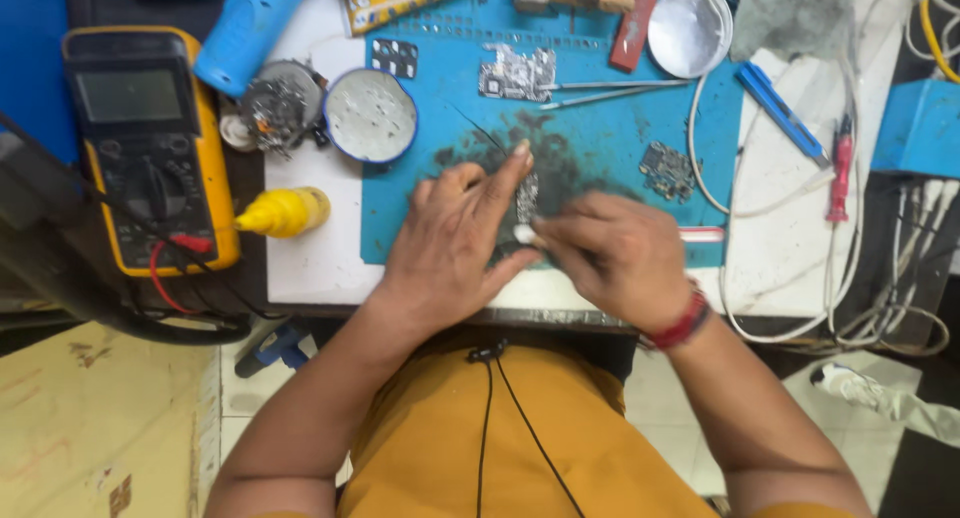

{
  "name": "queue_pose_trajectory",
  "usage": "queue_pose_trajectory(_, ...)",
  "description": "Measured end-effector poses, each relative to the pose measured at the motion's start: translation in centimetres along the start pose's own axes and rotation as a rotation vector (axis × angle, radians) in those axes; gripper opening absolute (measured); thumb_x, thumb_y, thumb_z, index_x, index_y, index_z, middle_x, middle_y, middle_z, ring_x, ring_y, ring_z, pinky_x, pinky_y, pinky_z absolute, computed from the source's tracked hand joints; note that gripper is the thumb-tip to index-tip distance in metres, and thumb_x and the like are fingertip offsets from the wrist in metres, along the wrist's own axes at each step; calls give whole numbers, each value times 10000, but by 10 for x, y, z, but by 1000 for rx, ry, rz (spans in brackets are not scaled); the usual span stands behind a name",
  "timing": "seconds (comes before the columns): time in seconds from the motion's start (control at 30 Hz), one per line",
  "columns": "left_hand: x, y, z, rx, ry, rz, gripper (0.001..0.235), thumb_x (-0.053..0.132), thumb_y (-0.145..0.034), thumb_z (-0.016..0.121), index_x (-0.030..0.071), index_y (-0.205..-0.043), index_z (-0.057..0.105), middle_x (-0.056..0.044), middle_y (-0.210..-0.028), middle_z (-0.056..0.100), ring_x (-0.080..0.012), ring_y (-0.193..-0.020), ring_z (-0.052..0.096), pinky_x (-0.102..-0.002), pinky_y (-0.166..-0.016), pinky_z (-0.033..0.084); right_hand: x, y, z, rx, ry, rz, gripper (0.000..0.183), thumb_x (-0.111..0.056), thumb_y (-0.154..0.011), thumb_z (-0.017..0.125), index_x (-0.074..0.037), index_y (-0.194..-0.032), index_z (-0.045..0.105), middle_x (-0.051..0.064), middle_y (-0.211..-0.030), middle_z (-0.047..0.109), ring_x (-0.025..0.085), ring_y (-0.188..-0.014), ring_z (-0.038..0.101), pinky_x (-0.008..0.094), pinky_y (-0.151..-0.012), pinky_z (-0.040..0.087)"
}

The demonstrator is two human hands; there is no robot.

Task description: The person cleans a small circuit board with a toothbrush, applies flux from a yellow bottle, and uses a hot air gun and tweezers to work on the board. They then use a multimeter probe to test points on the board.

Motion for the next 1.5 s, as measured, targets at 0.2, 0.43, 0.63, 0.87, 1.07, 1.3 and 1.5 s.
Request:
queue_pose_trajectory(0.2,3,-1,-5,55,16,38,1037,388,-835,831,15,-1594,230,-94,-1455,597,-330,-1229,507,-475,-1003,375,3,9,7,-2,-25,1,145,-141,-840,828,-132,-982,800,33,-858,694,226,-717,677,354,-593,502)
queue_pose_trajectory(0.43,5,-2,-1,50,12,37,1060,379,-811,842,16,-1596,228,-85,-1454,598,-333,-1224,512,-479,-1002,370,5,12,-2,39,-10,45,132,-148,-841,821,-135,-971,798,29,-870,699,235,-717,681,352,-592,505)
queue_pose_trajectory(0.63,6,2,2,49,15,45,1082,377,-802,850,20,-1603,215,-83,-1467,594,-334,-1230,516,-473,-1003,374,-2,13,-6,95,16,30,118,-130,-862,804,-127,-979,792,41,-881,692,250,-738,681,365,-610,508)
queue_pose_trajectory(0.87,4,4,-2,58,8,31,1088,369,-797,847,22,-1605,207,-69,-1491,587,-326,-1216,519,-466,-1006,379,2,16,-4,124,67,41,137,-138,-855,811,-151,-991,800,31,-858,683,251,-713,676,375,-580,498)
queue_pose_trajectory(1.07,4,0,-3,61,0,31,1079,388,-798,852,18,-1591,221,-76,-1479,581,-325,-1207,518,-470,-1003,374,8,14,8,-24,25,109,137,-182,-834,830,-164,-968,807,24,-807,682,243,-661,670,369,-552,493)
queue_pose_trajectory(1.3,3,-3,-1,32,-8,19,1100,397,-798,859,3,-1592,208,-69,-1464,587,-317,-1188,519,-475,-966,366,4,13,3,57,-38,63,140,-169,-850,814,-133,-984,800,38,-867,695,235,-695,676,356,-580,502)
queue_pose_trajectory(1.5,3,-7,2,12,26,-3,1095,381,-788,853,22,-1596,207,-59,-1475,590,-303,-1189,528,-472,-961,370,6,15,-7,111,40,34,137,-147,-856,805,-139,-992,790,38,-889,690,239,-745,681,362,-613,506)
Point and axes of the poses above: each hand's wrist, its own y-axis away from the middle knuckle, its own z-axis out of the palm, x = y × z, the point moved 9 cm from there along -y, towards the middle knuckle
